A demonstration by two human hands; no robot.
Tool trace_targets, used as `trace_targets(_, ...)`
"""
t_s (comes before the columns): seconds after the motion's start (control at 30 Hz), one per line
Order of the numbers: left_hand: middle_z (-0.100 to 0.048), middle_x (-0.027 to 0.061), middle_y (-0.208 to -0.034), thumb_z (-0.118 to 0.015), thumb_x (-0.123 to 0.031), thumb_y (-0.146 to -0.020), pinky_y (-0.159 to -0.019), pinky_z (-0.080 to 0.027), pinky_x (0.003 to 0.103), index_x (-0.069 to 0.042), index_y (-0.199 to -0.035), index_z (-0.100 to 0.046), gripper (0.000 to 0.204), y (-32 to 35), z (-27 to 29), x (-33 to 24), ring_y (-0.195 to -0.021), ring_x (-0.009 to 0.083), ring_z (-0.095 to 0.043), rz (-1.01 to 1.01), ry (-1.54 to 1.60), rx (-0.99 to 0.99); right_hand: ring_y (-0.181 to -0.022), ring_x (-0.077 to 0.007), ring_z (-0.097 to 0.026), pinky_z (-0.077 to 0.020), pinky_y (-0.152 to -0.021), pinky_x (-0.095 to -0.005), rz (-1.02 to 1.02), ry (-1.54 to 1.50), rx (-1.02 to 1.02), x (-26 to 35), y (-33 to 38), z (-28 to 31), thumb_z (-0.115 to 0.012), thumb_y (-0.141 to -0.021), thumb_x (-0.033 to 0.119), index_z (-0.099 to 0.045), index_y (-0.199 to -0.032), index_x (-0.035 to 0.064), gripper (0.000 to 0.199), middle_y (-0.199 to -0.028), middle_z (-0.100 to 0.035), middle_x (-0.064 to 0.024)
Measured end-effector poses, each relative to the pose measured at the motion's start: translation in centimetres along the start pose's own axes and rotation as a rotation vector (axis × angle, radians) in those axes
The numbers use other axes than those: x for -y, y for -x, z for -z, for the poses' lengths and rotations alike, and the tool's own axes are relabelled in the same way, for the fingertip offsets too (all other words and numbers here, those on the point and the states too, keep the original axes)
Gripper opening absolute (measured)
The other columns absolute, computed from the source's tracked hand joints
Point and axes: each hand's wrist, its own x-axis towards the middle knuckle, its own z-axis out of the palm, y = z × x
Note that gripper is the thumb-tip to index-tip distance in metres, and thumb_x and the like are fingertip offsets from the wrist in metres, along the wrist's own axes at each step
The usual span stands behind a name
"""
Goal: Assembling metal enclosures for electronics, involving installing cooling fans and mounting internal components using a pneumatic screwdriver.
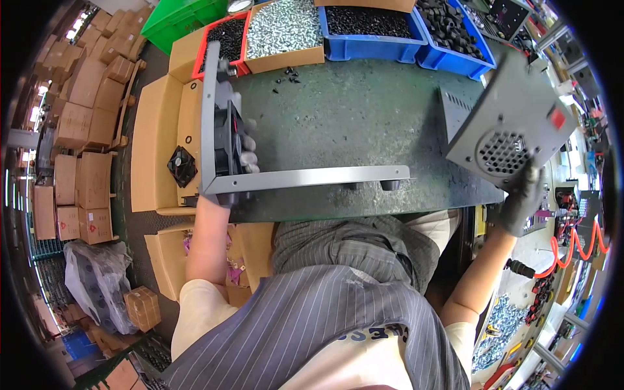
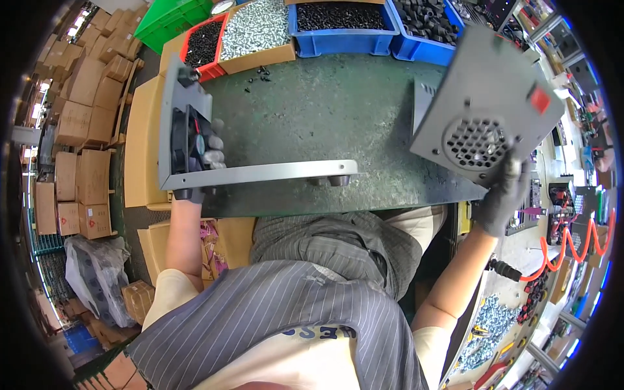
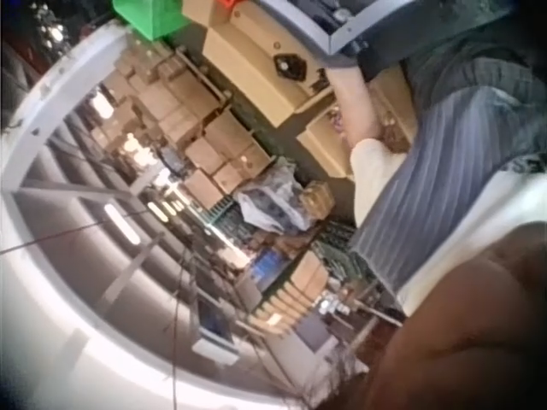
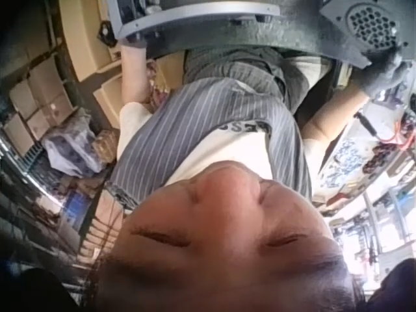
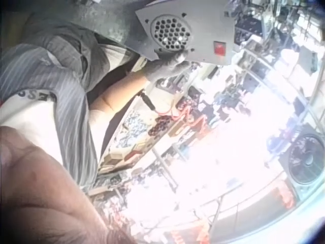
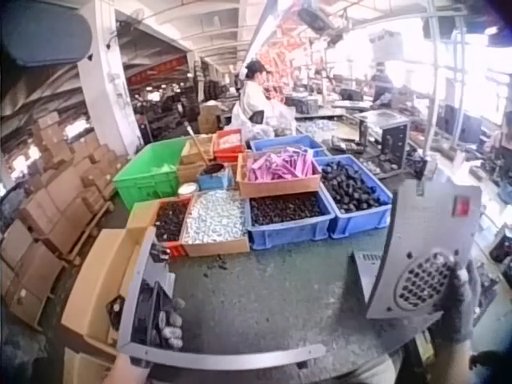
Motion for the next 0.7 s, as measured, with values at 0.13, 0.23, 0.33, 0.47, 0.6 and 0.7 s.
trace_targets(0.13, -0.056, 0.0182, -0.116, -0.048, -0.036, -0.091, -0.084, -0.047, 0.046, -0.001, -0.127, -0.045, 0.051, 0.6, -1.3, 1.2, -0.094, 0.0335, -0.058, -0.332, -0.499, -0.232, -0.099, -0.0209, -0.058, -0.0454, -0.088, -0.0309, 0.304, -0.144, 0.160, 9.8, 0.9, -3.9, -0.057, -0.081, 0.012, -0.041, -0.128, -0.0007, 0.051, -0.108, -0.059, -0.0161)
trace_targets(0.23, -0.056, 0.0170, -0.117, -0.051, -0.033, -0.089, -0.090, -0.044, 0.042, -0.001, -0.123, -0.048, 0.047, 0.6, -7.3, 3.0, -0.105, 0.0326, -0.055, -0.846, -1.431, -0.508, -0.071, -0.0173, -0.062, -0.0495, -0.062, -0.0320, 0.274, 0.285, 0.410, 11.7, 0.8, -7.6, -0.057, -0.080, 0.013, -0.046, -0.124, 0.0048, 0.046, -0.088, -0.064, -0.0119)
trace_targets(0.33, -0.056, 0.0169, -0.116, -0.053, -0.031, -0.088, -0.093, -0.042, 0.039, -0.003, -0.118, -0.053, 0.041, -0.8, -11.5, 5.0, -0.112, 0.0324, -0.052, -0.993, -2.320, -0.429, -0.064, -0.0187, -0.063, -0.0497, -0.059, -0.0319, 0.119, 0.541, 0.657, 9.8, 0.5, -11.6, -0.057, -0.079, 0.016, -0.054, -0.114, 0.0143, 0.035, -0.075, -0.065, -0.0118)
trace_targets(0.47, -0.062, 0.0062, -0.091, -0.059, -0.045, -0.081, -0.071, -0.046, 0.037, -0.011, -0.110, -0.059, 0.044, -3.4, -12.0, 8.1, -0.084, 0.0242, -0.060, -0.304, -2.875, -0.195, -0.057, -0.0213, -0.060, -0.0467, -0.058, -0.0341, 0.432, 0.752, 0.642, 7.0, 1.2, -15.0, -0.059, -0.076, 0.016, -0.058, -0.108, 0.0136, 0.032, -0.065, -0.060, -0.0096)
trace_targets(0.6, -0.061, 0.0026, -0.081, -0.063, -0.044, -0.077, -0.065, -0.045, 0.037, -0.014, -0.106, -0.061, 0.042, -5.1, -11.0, 7.1, -0.074, 0.0224, -0.059, -0.408, -2.857, -0.247, -0.078, -0.0228, -0.061, -0.0471, -0.070, -0.0328, 0.652, 0.662, 0.481, 8.1, 1.2, -12.1, -0.065, -0.077, 0.020, -0.057, -0.113, 0.0072, 0.039, -0.085, -0.062, -0.0130)
trace_targets(0.7, -0.061, 0.0040, -0.078, -0.066, -0.043, -0.073, -0.064, -0.044, 0.037, -0.015, -0.099, -0.063, 0.038, -5.9, -10.2, 6.5, -0.074, 0.0239, -0.059, -0.465, -2.797, -0.340, -0.078, -0.0142, -0.057, -0.0451, -0.070, -0.0264, 0.492, 0.512, 0.247, 10.1, 2.5, -5.2, -0.068, -0.072, 0.012, -0.057, -0.114, 0.0030, 0.044, -0.088, -0.061, -0.0082)
